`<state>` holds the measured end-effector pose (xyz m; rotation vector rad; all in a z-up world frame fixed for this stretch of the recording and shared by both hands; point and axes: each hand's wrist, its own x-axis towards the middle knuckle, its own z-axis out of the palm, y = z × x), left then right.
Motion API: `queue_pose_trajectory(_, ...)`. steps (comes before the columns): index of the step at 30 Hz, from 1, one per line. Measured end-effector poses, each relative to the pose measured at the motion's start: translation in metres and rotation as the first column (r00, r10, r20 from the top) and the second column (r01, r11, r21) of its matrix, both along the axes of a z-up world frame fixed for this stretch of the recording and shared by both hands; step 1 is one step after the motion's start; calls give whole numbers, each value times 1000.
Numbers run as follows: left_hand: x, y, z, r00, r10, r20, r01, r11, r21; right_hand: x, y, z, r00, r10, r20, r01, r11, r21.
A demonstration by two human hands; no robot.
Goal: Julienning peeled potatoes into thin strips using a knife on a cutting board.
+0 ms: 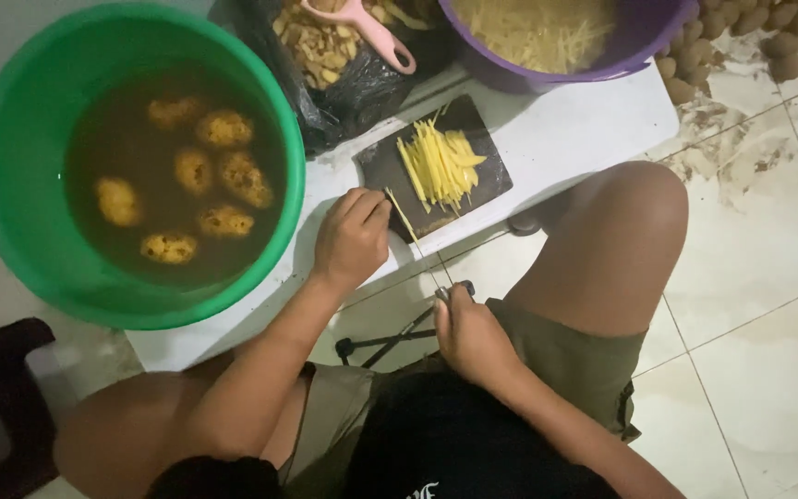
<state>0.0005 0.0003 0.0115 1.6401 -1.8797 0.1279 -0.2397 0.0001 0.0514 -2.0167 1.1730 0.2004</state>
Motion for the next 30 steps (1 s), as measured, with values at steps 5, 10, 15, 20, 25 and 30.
queue_pose_trajectory(5, -1, 1, -3, 1000, 18, -10, -18, 1000, 0, -28, 11, 2, 999, -53, -11, 53, 997, 51)
queue_pose_trajectory(10, -4, 1, 9, 991, 69, -114, -60, 995, 85, -24, -8, 10, 992, -114, 55, 117, 992, -48)
queue_pose_trajectory(15, -13, 2, 39, 911, 186, -367, -193, 981, 18, 5, -41, 31, 991, -107, 86, 130, 934, -332)
queue_pose_trajectory(20, -16, -2, 41, 991, 113, -76, -125, 976, -178, 1, -37, 4, 993, -88, 83, 117, 876, -469)
queue_pose_trajectory(25, -24, -1, 34, 996, 24, 87, -16, 996, -88, -2, -36, -5, 990, -96, 101, 133, 861, -490)
queue_pose_trajectory(30, -31, 0, 31, 996, 49, 78, -50, 999, 13, -2, -35, -2, 991, -108, 83, 135, 867, -480)
